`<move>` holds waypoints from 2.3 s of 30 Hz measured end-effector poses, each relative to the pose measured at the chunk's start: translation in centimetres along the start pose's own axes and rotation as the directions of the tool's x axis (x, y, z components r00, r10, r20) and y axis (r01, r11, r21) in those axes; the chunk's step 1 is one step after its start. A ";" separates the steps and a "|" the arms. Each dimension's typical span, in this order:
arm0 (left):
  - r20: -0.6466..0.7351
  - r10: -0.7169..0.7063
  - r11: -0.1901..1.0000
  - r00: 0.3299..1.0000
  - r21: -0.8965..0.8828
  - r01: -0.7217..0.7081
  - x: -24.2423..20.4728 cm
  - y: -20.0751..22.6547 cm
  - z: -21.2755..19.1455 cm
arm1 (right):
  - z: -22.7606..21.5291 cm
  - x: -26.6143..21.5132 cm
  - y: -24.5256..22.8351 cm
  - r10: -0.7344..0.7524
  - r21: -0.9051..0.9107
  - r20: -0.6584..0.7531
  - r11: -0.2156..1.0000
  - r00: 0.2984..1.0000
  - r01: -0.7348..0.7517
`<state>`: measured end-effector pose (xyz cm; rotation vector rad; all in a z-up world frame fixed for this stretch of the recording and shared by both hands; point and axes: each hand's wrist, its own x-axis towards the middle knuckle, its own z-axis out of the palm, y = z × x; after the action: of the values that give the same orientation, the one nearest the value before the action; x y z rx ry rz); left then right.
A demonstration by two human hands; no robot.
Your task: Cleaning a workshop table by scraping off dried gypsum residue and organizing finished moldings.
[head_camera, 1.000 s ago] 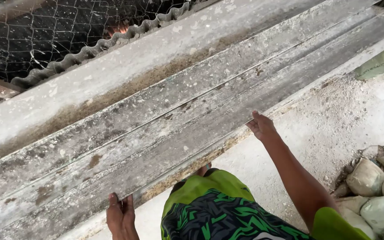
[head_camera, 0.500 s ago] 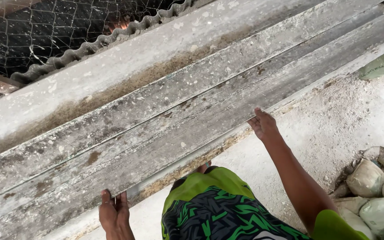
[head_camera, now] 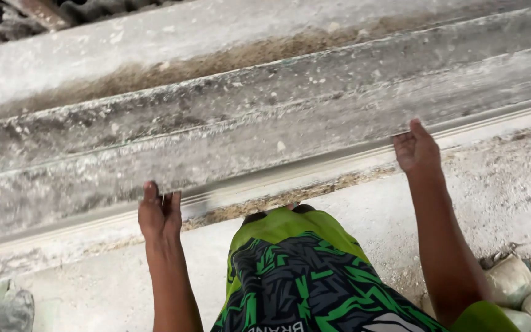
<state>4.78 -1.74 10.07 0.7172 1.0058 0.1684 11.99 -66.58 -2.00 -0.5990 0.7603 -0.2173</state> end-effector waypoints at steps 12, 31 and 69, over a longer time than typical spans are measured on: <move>0.200 0.120 0.985 0.972 -0.145 -0.092 8.1 2.9 5.4 | 11.0 3.8 -0.3 0.037 0.013 0.013 0.999 0.999 -0.037; 0.169 0.022 0.996 0.985 -0.085 -0.007 21.0 -1.7 9.3 | 11.0 15.3 3.6 0.109 -0.024 -0.002 0.994 0.994 -0.109; 0.115 -0.035 0.782 0.993 0.622 -0.044 18.6 0.5 8.4 | 9.7 14.2 0.8 0.134 -0.872 0.057 0.488 0.989 -0.016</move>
<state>21.84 2.97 -0.14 1.3245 0.9425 -0.2235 28.89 -67.27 -5.18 -1.5541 0.7475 0.3403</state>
